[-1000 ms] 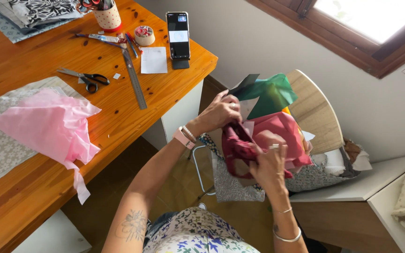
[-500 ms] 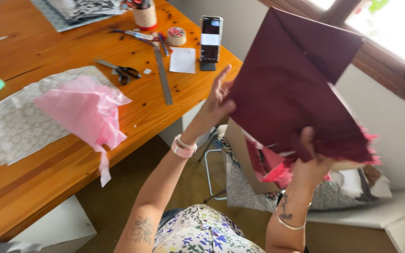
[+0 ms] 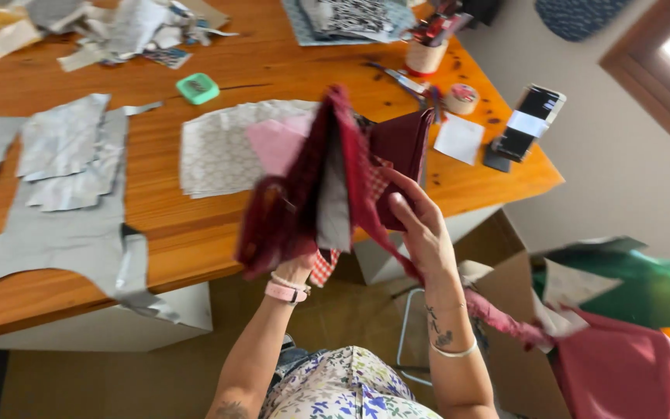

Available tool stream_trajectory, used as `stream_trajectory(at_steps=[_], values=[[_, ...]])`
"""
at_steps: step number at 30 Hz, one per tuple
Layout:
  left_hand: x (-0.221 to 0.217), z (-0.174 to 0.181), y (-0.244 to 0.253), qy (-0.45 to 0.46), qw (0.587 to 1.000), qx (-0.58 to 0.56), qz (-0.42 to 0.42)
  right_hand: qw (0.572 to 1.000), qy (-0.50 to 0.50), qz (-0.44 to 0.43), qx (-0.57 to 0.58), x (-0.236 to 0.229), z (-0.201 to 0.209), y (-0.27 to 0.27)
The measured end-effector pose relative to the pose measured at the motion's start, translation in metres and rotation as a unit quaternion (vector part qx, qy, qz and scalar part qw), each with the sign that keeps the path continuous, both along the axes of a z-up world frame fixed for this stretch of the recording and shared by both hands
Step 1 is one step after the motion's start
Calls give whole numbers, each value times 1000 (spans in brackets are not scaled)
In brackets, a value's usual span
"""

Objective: The person is sorting through various fabric scraps on a wooden table and organizing them into a container.

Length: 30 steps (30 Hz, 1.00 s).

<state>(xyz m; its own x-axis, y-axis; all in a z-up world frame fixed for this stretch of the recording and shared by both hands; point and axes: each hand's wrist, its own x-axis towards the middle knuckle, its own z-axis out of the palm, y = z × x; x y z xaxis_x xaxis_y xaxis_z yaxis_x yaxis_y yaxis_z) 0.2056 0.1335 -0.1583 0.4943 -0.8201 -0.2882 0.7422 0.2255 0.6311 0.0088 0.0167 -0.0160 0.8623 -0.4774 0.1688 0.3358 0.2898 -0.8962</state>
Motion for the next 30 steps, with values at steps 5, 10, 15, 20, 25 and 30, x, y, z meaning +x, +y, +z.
stream_trajectory(at_steps=[5, 10, 15, 20, 25, 30], values=[[43, 3, 75, 74, 990, -54, 103, 971, 104, 34, -211, 55, 11, 40], [57, -37, 126, 162, 966, -101, 176, 977, 126, 52, -165, 99, -30, 40], [52, -62, 175, 237, 931, -151, 235, 982, 98, 51, -155, 151, -94, 48], [-12, 7, 205, 86, 967, 106, 214, 942, 230, 74, -232, 153, -136, 57], [17, -25, 225, -488, 769, 340, 233, 840, 350, 13, -415, 136, -124, 63], [114, -50, 187, -736, 424, 429, 307, 815, 315, -36, -484, 115, -116, 73]])
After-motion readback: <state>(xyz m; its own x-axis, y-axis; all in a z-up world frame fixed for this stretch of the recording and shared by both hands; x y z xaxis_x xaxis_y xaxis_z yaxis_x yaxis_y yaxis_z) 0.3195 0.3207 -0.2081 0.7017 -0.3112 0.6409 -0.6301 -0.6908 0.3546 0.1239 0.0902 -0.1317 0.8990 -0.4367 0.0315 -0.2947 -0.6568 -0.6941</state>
